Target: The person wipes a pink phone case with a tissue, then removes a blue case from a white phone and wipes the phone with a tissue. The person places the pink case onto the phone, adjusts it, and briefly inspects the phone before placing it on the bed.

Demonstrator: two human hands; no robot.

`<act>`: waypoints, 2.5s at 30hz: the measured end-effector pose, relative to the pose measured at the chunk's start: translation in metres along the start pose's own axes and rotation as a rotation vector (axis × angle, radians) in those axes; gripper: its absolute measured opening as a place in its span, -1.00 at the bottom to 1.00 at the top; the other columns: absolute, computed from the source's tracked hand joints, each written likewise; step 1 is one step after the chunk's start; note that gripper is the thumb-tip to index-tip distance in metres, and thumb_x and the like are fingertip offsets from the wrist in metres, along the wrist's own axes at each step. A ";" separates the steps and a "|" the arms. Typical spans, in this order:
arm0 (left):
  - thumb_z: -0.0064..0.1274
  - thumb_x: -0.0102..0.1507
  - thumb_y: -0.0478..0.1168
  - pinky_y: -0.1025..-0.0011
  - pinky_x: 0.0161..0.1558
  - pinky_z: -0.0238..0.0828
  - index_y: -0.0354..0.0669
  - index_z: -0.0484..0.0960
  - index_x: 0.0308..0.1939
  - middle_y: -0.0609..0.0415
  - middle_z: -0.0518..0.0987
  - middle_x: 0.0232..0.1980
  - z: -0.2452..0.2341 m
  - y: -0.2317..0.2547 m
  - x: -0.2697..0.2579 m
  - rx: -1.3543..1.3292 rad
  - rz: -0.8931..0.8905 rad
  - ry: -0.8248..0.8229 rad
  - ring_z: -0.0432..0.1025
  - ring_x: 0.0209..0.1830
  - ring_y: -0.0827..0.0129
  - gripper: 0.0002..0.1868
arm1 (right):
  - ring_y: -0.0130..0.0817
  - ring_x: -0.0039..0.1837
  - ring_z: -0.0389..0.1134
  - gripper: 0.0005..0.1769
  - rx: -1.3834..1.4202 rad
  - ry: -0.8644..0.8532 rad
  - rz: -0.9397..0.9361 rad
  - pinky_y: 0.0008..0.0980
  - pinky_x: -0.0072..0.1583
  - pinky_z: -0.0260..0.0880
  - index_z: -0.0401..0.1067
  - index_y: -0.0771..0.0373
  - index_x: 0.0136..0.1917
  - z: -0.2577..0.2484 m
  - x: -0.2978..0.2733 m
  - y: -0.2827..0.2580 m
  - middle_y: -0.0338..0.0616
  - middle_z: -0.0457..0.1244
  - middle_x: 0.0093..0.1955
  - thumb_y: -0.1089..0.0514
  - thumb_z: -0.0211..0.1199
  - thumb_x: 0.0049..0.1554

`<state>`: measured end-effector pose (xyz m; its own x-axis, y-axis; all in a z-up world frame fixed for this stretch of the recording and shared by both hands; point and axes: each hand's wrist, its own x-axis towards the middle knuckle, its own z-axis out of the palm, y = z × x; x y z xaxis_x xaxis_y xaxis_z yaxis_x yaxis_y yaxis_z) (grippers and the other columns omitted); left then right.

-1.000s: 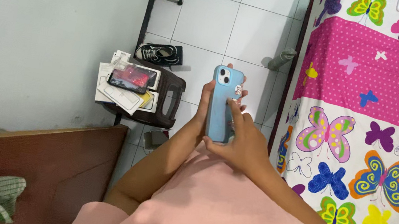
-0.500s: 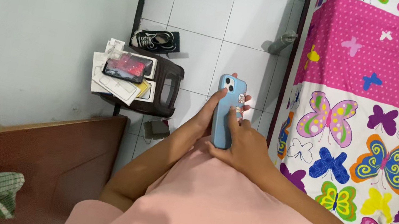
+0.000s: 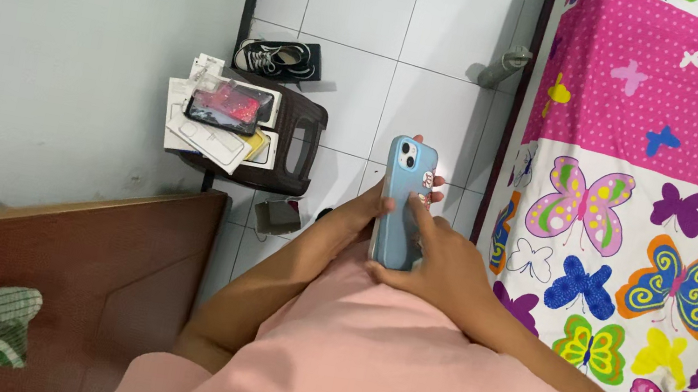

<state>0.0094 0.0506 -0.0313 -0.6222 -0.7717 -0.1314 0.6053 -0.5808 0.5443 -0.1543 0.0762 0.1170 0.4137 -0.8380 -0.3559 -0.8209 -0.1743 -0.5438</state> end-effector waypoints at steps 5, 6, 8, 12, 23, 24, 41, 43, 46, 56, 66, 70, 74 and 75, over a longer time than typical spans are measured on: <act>0.63 -0.16 0.04 -0.03 0.46 0.31 0.53 -0.45 0.64 0.02 0.15 0.58 -0.003 0.006 -0.009 0.013 -0.088 -0.027 0.11 0.61 0.11 0.65 | 0.15 0.14 0.43 0.23 0.116 -0.005 0.060 -0.07 0.08 0.45 0.10 0.12 0.54 -0.012 -0.009 -0.003 0.21 0.32 0.20 -0.35 0.52 -0.25; 0.63 -0.16 -0.02 -0.03 0.47 0.30 0.53 -0.45 0.65 0.02 0.15 0.59 -0.001 0.008 -0.010 0.002 -0.089 -0.031 0.10 0.61 0.10 0.66 | 0.11 0.17 0.42 0.22 0.154 -0.015 0.078 -0.09 0.12 0.44 0.10 0.10 0.54 -0.014 -0.011 -0.005 0.20 0.31 0.23 -0.32 0.53 -0.25; 0.62 -0.16 -0.11 -0.05 0.48 0.29 0.54 -0.46 0.65 0.02 0.15 0.60 0.002 0.013 -0.010 0.000 -0.092 -0.048 0.09 0.62 0.08 0.67 | 0.03 0.24 0.41 0.21 0.230 -0.035 0.116 -0.12 0.20 0.42 0.11 0.06 0.55 -0.017 -0.015 -0.008 0.17 0.29 0.28 -0.26 0.54 -0.26; 0.56 -0.14 -0.26 -0.09 0.47 0.27 0.58 -0.46 0.62 0.05 0.13 0.59 0.013 0.021 -0.014 -0.032 -0.105 -0.067 0.09 0.60 0.11 0.63 | -0.03 0.27 0.39 0.20 0.392 -0.030 0.147 -0.12 0.24 0.39 0.12 0.06 0.55 -0.022 -0.024 -0.008 0.12 0.24 0.38 -0.16 0.54 -0.28; 0.44 -0.08 -0.21 -0.06 0.36 0.36 -0.07 -0.07 0.63 -0.22 0.11 0.62 0.004 0.053 -0.014 -0.022 -0.242 -0.093 0.06 0.61 -0.13 0.31 | -0.17 0.23 0.40 -0.17 0.557 0.192 -0.073 -0.19 0.27 0.34 0.25 0.22 0.53 -0.003 -0.026 0.057 0.05 0.37 0.29 0.00 0.27 0.02; 0.43 -0.06 -0.19 -0.03 0.35 0.36 -0.02 -0.08 0.62 -0.18 0.10 0.62 0.003 0.056 -0.014 -0.054 -0.243 -0.116 0.05 0.62 -0.11 0.30 | -0.19 0.16 0.39 -0.21 0.596 0.211 0.017 -0.20 0.21 0.37 0.28 0.23 0.52 0.005 -0.027 0.064 0.06 0.37 0.21 -0.07 0.23 0.07; 0.18 0.11 0.11 0.11 0.21 0.43 -0.10 0.14 0.56 0.04 0.17 0.61 -0.018 0.052 0.179 -0.372 -0.256 -0.055 0.19 0.54 0.28 0.00 | -0.25 -0.30 0.35 -0.68 1.461 0.729 0.533 -0.23 -0.24 0.42 0.39 0.42 0.08 -0.013 0.073 0.255 0.01 0.28 -0.21 0.08 0.11 0.24; 0.16 0.13 0.13 0.10 0.25 0.43 -0.11 0.18 0.52 0.08 0.24 0.57 -0.019 0.052 0.203 -0.372 -0.222 -0.062 0.24 0.51 0.33 -0.04 | -0.22 -0.33 0.36 -0.71 1.536 0.729 0.637 -0.18 -0.27 0.43 0.38 0.34 0.03 -0.023 0.087 0.290 -0.01 0.28 -0.26 0.07 0.08 0.18; 0.13 0.23 0.17 0.13 0.26 0.42 -0.25 0.24 0.58 -0.01 0.33 0.46 -0.015 0.051 0.241 -0.357 -0.124 -0.062 0.30 0.46 0.33 -0.05 | -0.28 -0.33 0.32 -0.71 1.636 0.764 0.674 -0.21 -0.28 0.36 0.36 0.28 0.03 -0.037 0.115 0.349 -0.11 0.23 -0.27 0.00 0.11 0.22; -0.05 0.27 0.47 0.31 0.03 0.41 -0.12 0.36 0.42 0.07 0.44 0.34 -0.002 0.041 0.323 -0.638 -0.084 0.002 0.37 0.27 0.36 -0.10 | -0.27 -0.03 0.36 -0.40 1.659 0.709 0.798 -0.26 0.03 0.34 0.39 0.20 0.16 -0.083 0.187 0.531 -0.10 0.35 -0.06 -0.34 -0.01 0.21; -0.32 0.39 0.45 0.20 0.04 0.48 -0.10 0.30 0.50 -0.02 0.45 0.33 0.000 0.040 0.341 -0.342 -0.021 0.079 0.40 0.18 0.27 -0.15 | -0.30 0.15 0.29 -0.60 1.521 0.588 0.467 -0.20 0.18 0.31 0.40 0.17 0.25 -0.107 0.190 0.412 -0.22 0.26 0.11 0.25 0.18 0.13; -0.39 0.42 0.40 0.10 0.11 0.51 -0.14 0.27 0.52 -0.08 0.44 0.39 0.006 0.036 0.340 -0.345 -0.035 0.068 0.42 0.27 0.19 -0.17 | -0.30 0.21 0.30 -0.60 1.110 0.798 0.066 -0.26 0.21 0.34 0.46 0.20 0.27 -0.151 0.192 0.325 -0.18 0.26 0.20 0.44 0.19 0.18; -0.37 0.57 0.38 0.10 0.14 0.54 -0.26 0.26 0.57 -0.20 0.45 0.34 0.011 0.035 0.327 -0.299 -0.009 0.001 0.45 0.19 -0.01 -0.18 | -0.11 0.34 0.31 -0.56 0.190 0.949 -0.246 -0.14 0.36 0.34 0.46 0.22 0.34 -0.160 0.197 0.257 -0.08 0.27 0.25 0.42 0.21 0.20; -0.36 0.51 0.36 0.15 0.22 0.54 -0.22 0.25 0.57 -0.17 0.44 0.36 0.012 0.037 0.323 -0.297 -0.047 0.088 0.44 0.26 0.08 -0.19 | -0.10 0.30 0.30 -0.56 0.106 0.937 -0.284 -0.10 0.32 0.27 0.48 0.19 0.29 -0.155 0.191 0.241 -0.10 0.27 0.20 0.37 0.26 0.13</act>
<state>-0.1750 -0.2167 -0.0440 -0.6153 -0.7542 -0.2292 0.7036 -0.6566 0.2718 -0.3342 -0.2059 0.0362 0.0730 -0.8509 0.5202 -0.6811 -0.4236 -0.5973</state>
